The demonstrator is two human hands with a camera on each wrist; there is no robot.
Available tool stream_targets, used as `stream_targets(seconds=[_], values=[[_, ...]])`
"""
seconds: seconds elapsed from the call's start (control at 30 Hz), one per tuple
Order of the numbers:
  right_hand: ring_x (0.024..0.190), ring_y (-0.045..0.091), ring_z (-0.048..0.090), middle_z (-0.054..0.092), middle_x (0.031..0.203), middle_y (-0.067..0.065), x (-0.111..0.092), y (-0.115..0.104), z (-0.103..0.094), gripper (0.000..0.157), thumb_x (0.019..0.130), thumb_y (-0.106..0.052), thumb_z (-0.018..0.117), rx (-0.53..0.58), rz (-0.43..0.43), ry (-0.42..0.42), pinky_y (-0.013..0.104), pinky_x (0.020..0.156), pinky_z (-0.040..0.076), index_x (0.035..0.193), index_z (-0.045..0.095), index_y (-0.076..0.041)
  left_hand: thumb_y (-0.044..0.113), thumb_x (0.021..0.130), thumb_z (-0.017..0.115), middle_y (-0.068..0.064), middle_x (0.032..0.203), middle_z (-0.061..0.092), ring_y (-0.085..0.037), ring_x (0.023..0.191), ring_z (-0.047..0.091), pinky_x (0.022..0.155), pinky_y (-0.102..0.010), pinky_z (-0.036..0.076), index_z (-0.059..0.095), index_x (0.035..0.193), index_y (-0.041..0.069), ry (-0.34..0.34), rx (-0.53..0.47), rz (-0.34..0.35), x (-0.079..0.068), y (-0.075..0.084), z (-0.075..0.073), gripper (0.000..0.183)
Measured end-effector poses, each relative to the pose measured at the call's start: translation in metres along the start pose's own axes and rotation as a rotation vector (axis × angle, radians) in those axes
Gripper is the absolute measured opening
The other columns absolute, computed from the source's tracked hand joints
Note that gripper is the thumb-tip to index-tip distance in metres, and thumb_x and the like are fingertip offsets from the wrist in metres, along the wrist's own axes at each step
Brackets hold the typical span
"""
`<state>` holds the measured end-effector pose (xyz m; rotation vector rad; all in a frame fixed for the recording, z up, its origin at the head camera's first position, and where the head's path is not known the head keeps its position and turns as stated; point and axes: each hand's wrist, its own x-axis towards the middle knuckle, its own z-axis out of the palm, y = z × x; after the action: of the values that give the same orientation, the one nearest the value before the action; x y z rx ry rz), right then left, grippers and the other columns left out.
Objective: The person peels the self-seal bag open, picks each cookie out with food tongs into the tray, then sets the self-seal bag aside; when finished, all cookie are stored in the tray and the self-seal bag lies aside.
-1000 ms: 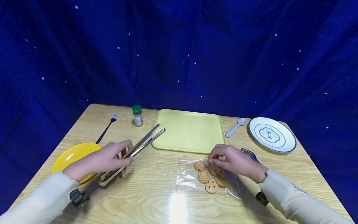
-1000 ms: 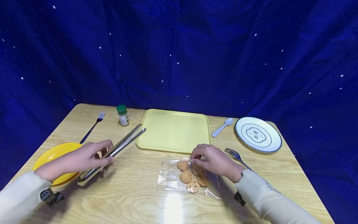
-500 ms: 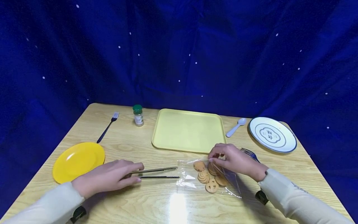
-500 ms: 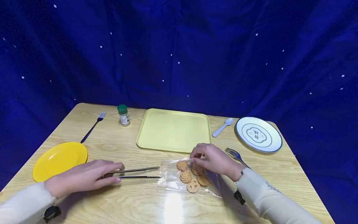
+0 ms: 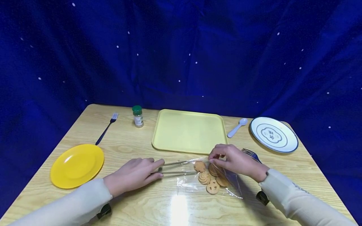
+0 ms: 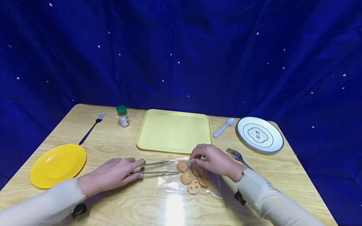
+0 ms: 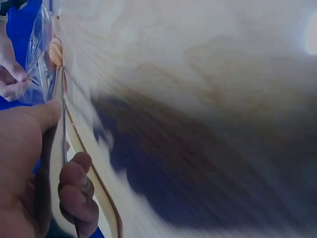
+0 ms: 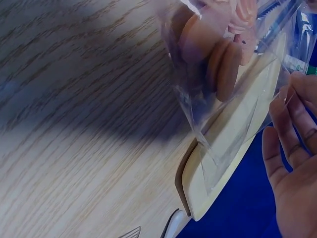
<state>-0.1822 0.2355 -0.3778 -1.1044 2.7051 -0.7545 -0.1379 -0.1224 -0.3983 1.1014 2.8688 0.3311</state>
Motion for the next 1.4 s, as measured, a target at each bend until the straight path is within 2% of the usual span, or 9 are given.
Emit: stream_targets(seconds=[0.27,0.4,0.53,0.7,0.87,1.0,1.23,1.33,1.4], values=[[0.081,0.0,0.058,0.065,0.094,-0.014,0.002,-0.001,0.0,0.007,0.094,-0.023,0.063,0.027,-0.03,-0.007,0.02,0.068,0.05,0.097,0.069,-0.024,0.045,0.095,0.057,0.009,0.067,0.045,-0.004,0.053,0.042,0.046,-0.022,0.034,0.052,0.097,0.017,0.012,-0.015,0.011,0.018,0.005,0.003,0.029],[0.081,0.0,0.058,0.066,0.094,-0.012,0.001,0.001,0.001,0.007,0.094,-0.021,0.063,0.033,-0.037,-0.006,0.02,0.069,0.05,0.097,0.069,-0.023,0.044,0.096,0.057,0.01,0.066,0.046,-0.002,0.053,0.042,0.047,-0.02,0.035,0.053,0.089,0.016,0.016,-0.017,0.035,0.024,0.006,0.003,0.029],[0.08,0.0,0.058,0.067,0.094,-0.011,0.0,0.002,0.002,0.007,0.094,-0.02,0.063,0.04,-0.042,-0.005,0.02,0.069,0.05,0.097,0.069,-0.022,0.039,0.096,0.059,0.01,0.065,0.049,0.0,0.053,0.043,0.048,-0.019,0.036,0.054,0.082,0.018,0.015,-0.048,0.065,0.026,0.005,0.003,0.026],[0.079,0.0,0.057,0.067,0.094,-0.012,-0.002,0.004,0.002,0.007,0.095,-0.023,0.062,0.054,-0.035,-0.002,0.021,0.067,0.05,0.097,0.069,-0.024,0.038,0.096,0.059,0.011,0.065,0.049,0.0,0.053,0.042,0.049,-0.018,0.037,0.055,0.083,0.019,0.009,-0.066,0.07,0.023,0.002,0.004,0.024],[0.08,0.001,0.058,0.067,0.094,-0.01,-0.003,0.007,0.0,0.008,0.095,-0.025,0.062,0.054,-0.021,0.009,0.021,0.069,0.049,0.097,0.069,-0.022,0.04,0.096,0.058,0.012,0.064,0.046,0.001,0.053,0.04,0.05,-0.018,0.036,0.054,0.083,0.02,0.008,-0.062,0.056,0.013,-0.005,0.001,0.024],[0.077,0.003,0.058,0.068,0.092,-0.009,-0.004,0.009,0.001,0.008,0.095,-0.024,0.063,0.054,-0.009,0.018,0.021,0.067,0.049,0.097,0.07,-0.02,0.042,0.096,0.057,0.013,0.064,0.044,0.001,0.054,0.039,0.05,-0.018,0.036,0.054,0.085,0.022,0.019,-0.073,0.034,-0.004,-0.014,-0.004,0.023],[0.077,0.001,0.056,0.067,0.091,-0.011,-0.005,0.012,0.001,0.007,0.094,-0.021,0.064,0.041,0.003,0.038,0.021,0.068,0.049,0.097,0.07,-0.02,0.047,0.097,0.053,0.017,0.065,0.044,0.003,0.055,0.039,0.049,-0.017,0.034,0.053,0.086,0.026,0.053,-0.092,-0.058,-0.039,-0.037,-0.018,0.023],[0.076,0.001,0.055,0.066,0.091,-0.012,-0.006,0.013,0.0,0.007,0.094,-0.021,0.063,0.038,0.012,0.041,0.022,0.067,0.049,0.097,0.07,-0.02,0.045,0.097,0.054,0.017,0.064,0.044,0.003,0.054,0.038,0.049,-0.017,0.034,0.054,0.086,0.026,0.081,-0.083,-0.111,-0.047,-0.048,-0.024,0.022],[0.076,0.001,0.055,0.066,0.09,-0.012,-0.006,0.012,0.0,0.007,0.094,-0.021,0.064,0.048,0.02,0.041,0.022,0.066,0.049,0.097,0.069,-0.019,0.044,0.097,0.055,0.015,0.063,0.043,0.002,0.053,0.037,0.048,-0.018,0.032,0.055,0.087,0.024,0.104,-0.072,-0.154,-0.047,-0.053,-0.027,0.022]])
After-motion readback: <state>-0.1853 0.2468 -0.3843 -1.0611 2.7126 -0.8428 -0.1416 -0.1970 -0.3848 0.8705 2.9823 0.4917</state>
